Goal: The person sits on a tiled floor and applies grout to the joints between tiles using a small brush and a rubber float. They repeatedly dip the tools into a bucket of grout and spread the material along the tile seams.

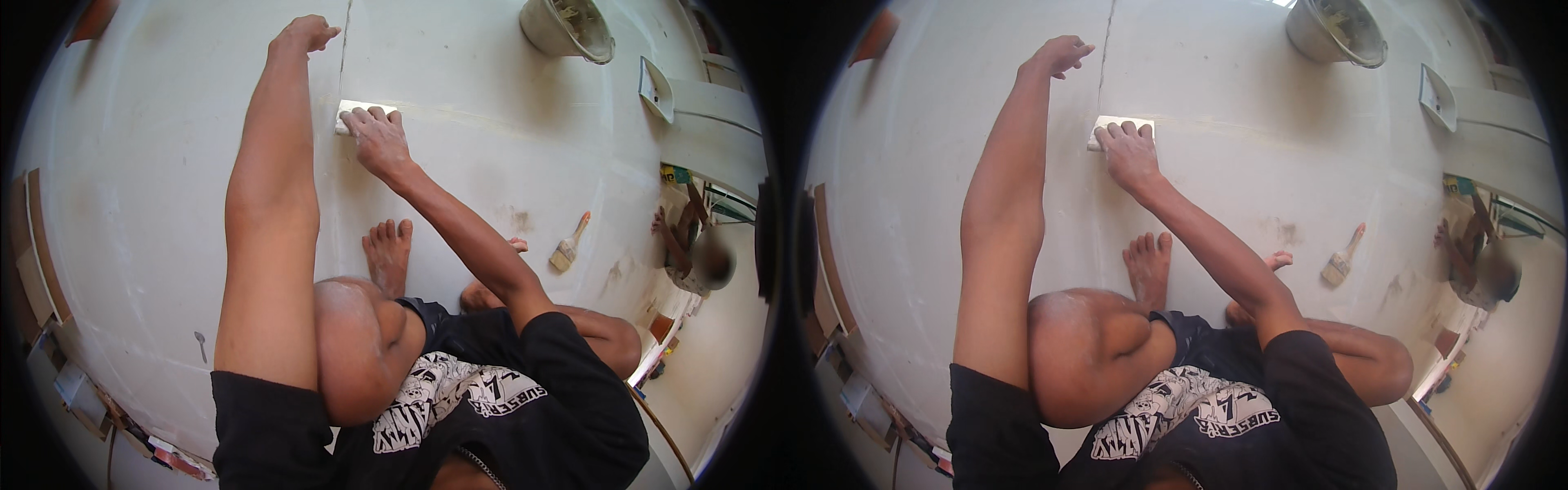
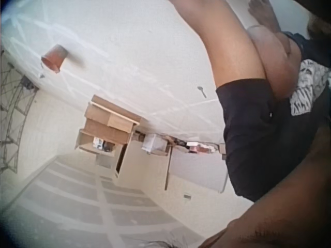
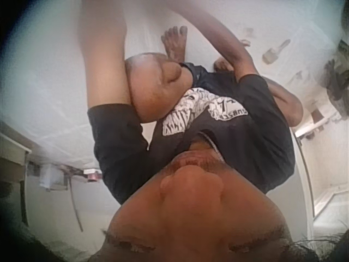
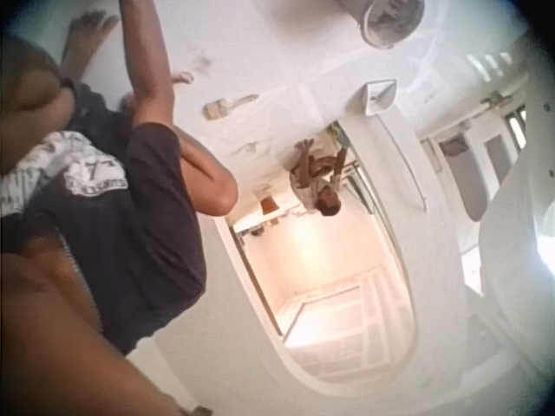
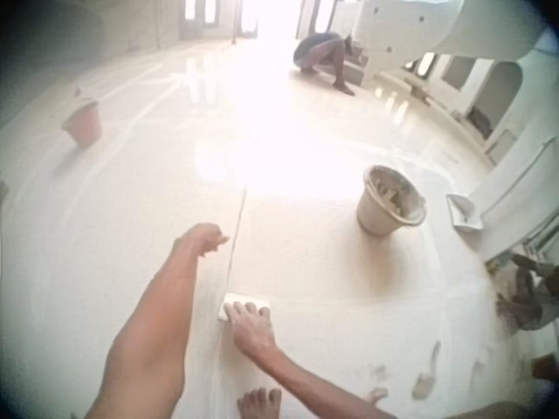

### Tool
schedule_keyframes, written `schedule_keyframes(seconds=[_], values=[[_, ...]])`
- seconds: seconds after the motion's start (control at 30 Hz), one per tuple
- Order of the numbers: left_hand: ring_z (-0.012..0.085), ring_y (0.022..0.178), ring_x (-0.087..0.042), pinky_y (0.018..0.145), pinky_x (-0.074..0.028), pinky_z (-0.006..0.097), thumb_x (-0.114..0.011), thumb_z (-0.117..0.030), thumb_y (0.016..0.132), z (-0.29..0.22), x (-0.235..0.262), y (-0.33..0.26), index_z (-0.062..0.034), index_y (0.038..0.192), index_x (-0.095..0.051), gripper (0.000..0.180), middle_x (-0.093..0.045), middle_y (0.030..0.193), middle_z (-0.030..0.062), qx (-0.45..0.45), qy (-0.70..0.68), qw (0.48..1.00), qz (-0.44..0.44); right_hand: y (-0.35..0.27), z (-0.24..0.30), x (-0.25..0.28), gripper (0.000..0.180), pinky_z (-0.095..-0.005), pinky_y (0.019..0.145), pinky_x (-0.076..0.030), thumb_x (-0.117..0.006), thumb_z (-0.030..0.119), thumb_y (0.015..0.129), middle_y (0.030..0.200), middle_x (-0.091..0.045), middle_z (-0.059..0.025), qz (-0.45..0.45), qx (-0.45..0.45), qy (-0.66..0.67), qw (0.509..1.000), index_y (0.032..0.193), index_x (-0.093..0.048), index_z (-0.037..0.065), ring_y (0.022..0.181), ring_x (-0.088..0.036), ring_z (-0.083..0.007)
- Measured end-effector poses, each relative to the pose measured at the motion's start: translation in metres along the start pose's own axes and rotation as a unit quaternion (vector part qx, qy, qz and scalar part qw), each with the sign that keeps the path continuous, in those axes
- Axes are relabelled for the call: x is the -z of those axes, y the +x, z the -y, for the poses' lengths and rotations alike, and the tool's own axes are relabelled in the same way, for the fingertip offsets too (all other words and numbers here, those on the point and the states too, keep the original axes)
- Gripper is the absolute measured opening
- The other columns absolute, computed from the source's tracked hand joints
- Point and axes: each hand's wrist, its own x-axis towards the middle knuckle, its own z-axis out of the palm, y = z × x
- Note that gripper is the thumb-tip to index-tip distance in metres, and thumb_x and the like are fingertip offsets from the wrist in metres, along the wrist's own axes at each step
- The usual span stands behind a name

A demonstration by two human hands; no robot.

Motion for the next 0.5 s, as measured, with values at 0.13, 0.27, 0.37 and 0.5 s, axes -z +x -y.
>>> schedule_keyframes(seconds=[0.13,0.27,0.37,0.5], values=[[0.0195,0.096,-0.065,0.073,-0.058,0.033,-0.047,-0.050,0.095,0.000,-0.004,-0.002,-0.0083,0.128,-0.055,0.054,-0.069,0.110,0.0086,0.004,-0.007,1.000,-0.004,-0.017,-0.006,-0.004,0.034,-0.0421,0.082,-0.038,-0.053,0.005,0.081,0.099,-0.061,-0.0039,0.008,0.016,-0.014,1.000,0.114,-0.061,0.012,0.098,-0.055,-0.0219],[0.0195,0.094,-0.065,0.072,-0.058,0.033,-0.047,-0.050,0.095,0.001,-0.005,0.004,-0.0084,0.129,-0.054,0.054,-0.068,0.110,0.0087,0.002,-0.016,1.000,-0.006,-0.025,-0.006,0.001,0.035,-0.0422,0.082,-0.038,-0.053,0.006,0.082,0.103,-0.060,-0.0027,0.018,0.011,-0.024,0.999,0.116,-0.060,0.013,0.099,-0.055,-0.0212],[0.0190,0.088,-0.066,0.080,-0.054,0.040,-0.046,-0.052,0.095,-0.001,-0.008,0.001,-0.0130,0.122,-0.059,0.049,-0.067,0.107,0.0020,0.019,-0.019,1.000,-0.007,-0.034,-0.012,0.012,0.037,-0.0421,0.082,-0.037,-0.053,0.006,0.082,0.107,-0.060,-0.0023,-0.019,-0.011,-0.015,1.000,0.117,-0.060,0.013,0.101,-0.055,-0.0210],[0.0194,0.085,-0.066,0.082,-0.053,0.043,-0.046,-0.052,0.096,0.004,-0.010,0.004,-0.0152,0.118,-0.061,0.046,-0.067,0.108,-0.0018,0.044,-0.018,0.999,-0.018,-0.052,-0.043,0.023,0.039,-0.0413,0.084,-0.037,-0.054,0.004,0.082,0.111,-0.060,-0.0018,0.008,-0.053,-0.049,0.997,0.119,-0.059,0.014,0.104,-0.054,-0.0207]])
